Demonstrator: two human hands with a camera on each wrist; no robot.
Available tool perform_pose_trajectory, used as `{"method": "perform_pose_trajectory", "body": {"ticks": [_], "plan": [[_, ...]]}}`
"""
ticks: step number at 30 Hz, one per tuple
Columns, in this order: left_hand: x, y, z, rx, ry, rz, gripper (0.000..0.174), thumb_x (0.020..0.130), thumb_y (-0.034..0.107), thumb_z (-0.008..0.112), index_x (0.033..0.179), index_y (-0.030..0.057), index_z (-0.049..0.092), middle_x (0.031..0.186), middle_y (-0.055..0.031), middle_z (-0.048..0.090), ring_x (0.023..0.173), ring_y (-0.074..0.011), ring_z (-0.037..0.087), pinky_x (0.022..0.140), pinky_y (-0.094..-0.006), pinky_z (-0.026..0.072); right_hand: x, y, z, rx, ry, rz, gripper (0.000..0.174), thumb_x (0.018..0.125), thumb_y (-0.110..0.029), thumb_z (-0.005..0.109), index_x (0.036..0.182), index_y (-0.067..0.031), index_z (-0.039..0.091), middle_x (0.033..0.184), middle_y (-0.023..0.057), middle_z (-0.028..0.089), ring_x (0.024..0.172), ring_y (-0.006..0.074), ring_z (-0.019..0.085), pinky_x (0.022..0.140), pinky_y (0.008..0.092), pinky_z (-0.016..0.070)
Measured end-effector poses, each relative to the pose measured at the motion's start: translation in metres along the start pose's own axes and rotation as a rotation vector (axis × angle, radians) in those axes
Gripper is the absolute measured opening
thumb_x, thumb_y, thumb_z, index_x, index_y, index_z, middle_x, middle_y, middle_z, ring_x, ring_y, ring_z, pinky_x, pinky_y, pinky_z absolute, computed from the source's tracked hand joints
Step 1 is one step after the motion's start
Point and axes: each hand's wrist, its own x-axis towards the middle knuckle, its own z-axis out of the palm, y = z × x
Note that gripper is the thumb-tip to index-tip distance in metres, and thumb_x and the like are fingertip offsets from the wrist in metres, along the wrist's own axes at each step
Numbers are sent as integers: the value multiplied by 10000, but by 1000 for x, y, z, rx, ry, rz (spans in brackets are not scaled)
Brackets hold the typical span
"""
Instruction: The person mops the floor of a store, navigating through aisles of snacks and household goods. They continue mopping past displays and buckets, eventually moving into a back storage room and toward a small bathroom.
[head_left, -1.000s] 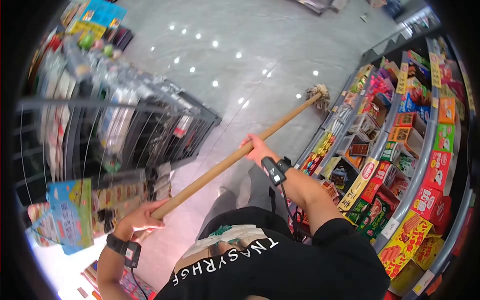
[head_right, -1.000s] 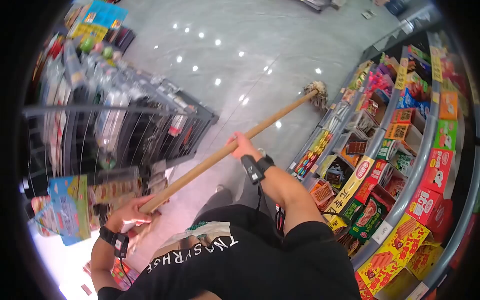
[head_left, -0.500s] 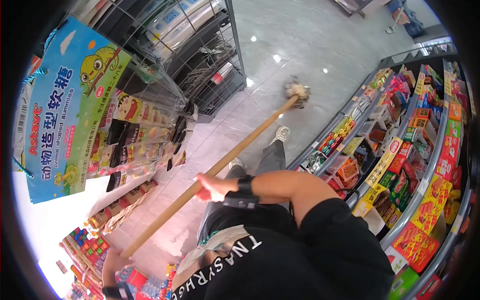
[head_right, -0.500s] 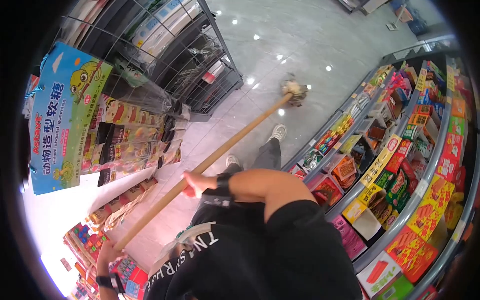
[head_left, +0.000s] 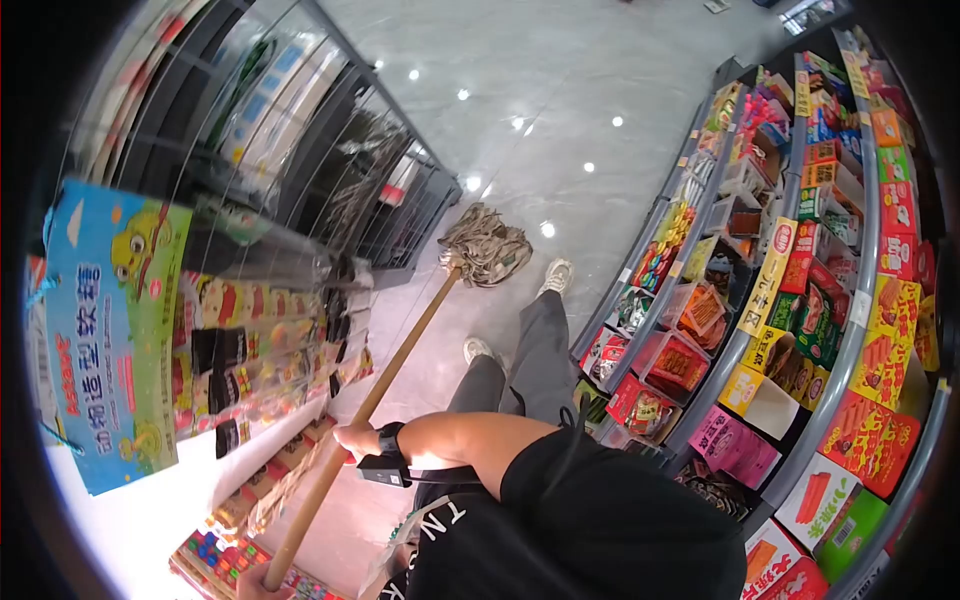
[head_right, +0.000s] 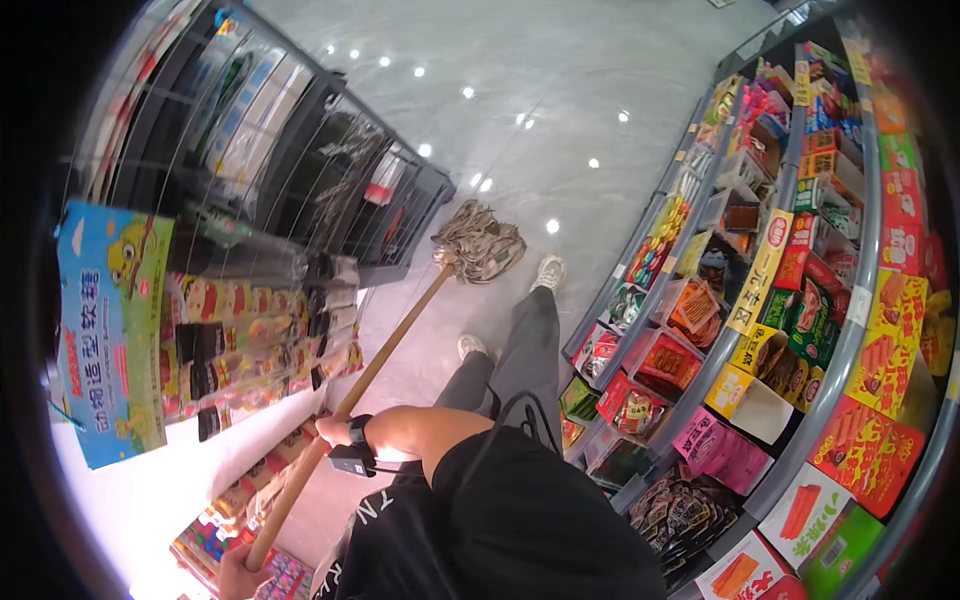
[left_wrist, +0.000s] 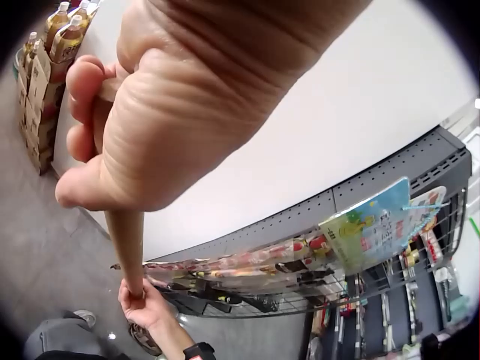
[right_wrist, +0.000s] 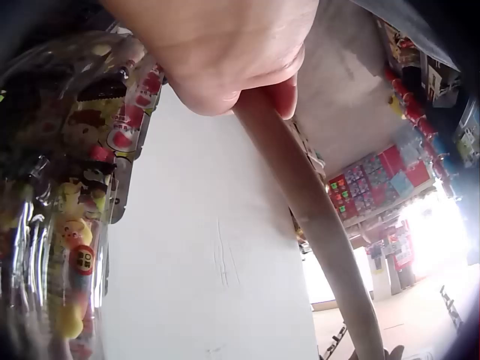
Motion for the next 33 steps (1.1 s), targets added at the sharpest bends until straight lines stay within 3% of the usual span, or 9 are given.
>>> {"method": "perform_pose_trajectory", "body": {"ticks": [3,7,8,10,13,18,21,27,33], "plan": [[20,23,16,-169,-15,-17,348,551,7,636,875,-35,513,670,-62,518,598,-117,469,539,-248,395,10,-21,-43,146,-151,-31,226,628,-90,511,827,-32,423,812,111,474,705,251,512,564,469,435],[74,115,13,-382,-140,19,386,536,72,661,878,-35,517,599,-75,549,510,-139,519,483,-264,425,7,-82,-151,-1204,283,-1478,311,407,-220,652,626,-98,469,542,84,483,512,280,507,429,366,389],[100,130,18,-265,-43,376,466,547,80,660,958,-29,470,688,-88,556,595,-167,528,549,-275,426,10,-105,-179,-1303,426,-1502,271,454,-193,609,626,-109,417,493,73,447,487,286,487,400,382,357],[161,219,11,-115,-107,571,628,560,92,667,1110,21,373,941,-114,528,832,-224,506,713,-288,401,-4,-179,-262,-1298,769,-1510,263,469,-248,627,596,-72,476,577,96,511,520,269,521,424,364,390],[203,357,-2,-207,-185,537,639,605,90,647,1161,103,333,609,-44,492,453,-117,441,404,-262,377,-81,-265,-316,326,438,-645,230,690,-275,522,665,-47,516,588,89,524,465,202,509,378,305,387],[281,610,-12,-531,-482,662,369,646,83,585,986,43,449,491,0,395,345,-90,373,287,-229,283,-204,-336,-417,336,294,-795,282,742,-321,489,770,-41,507,652,60,520,488,124,477,406,247,397],[282,726,-43,-566,-378,704,174,659,72,550,807,17,477,494,3,398,336,-73,364,279,-207,257,-272,-354,-460,349,240,-859,406,752,-379,456,931,-15,434,768,84,528,584,132,500,480,245,419],[148,715,-151,-386,-257,717,292,625,15,537,912,-3,493,498,-10,413,342,-74,363,293,-200,265,-321,-403,-480,261,17,-838,550,757,-467,385,1051,-3,348,862,120,519,697,174,511,603,288,431],[56,685,-238,3,-193,531,471,622,15,574,1072,54,442,618,-25,515,434,-82,440,381,-215,357,-288,-465,-459,938,-442,-759,535,742,-517,354,943,-24,406,899,113,507,798,214,503,659,322,423]]}}
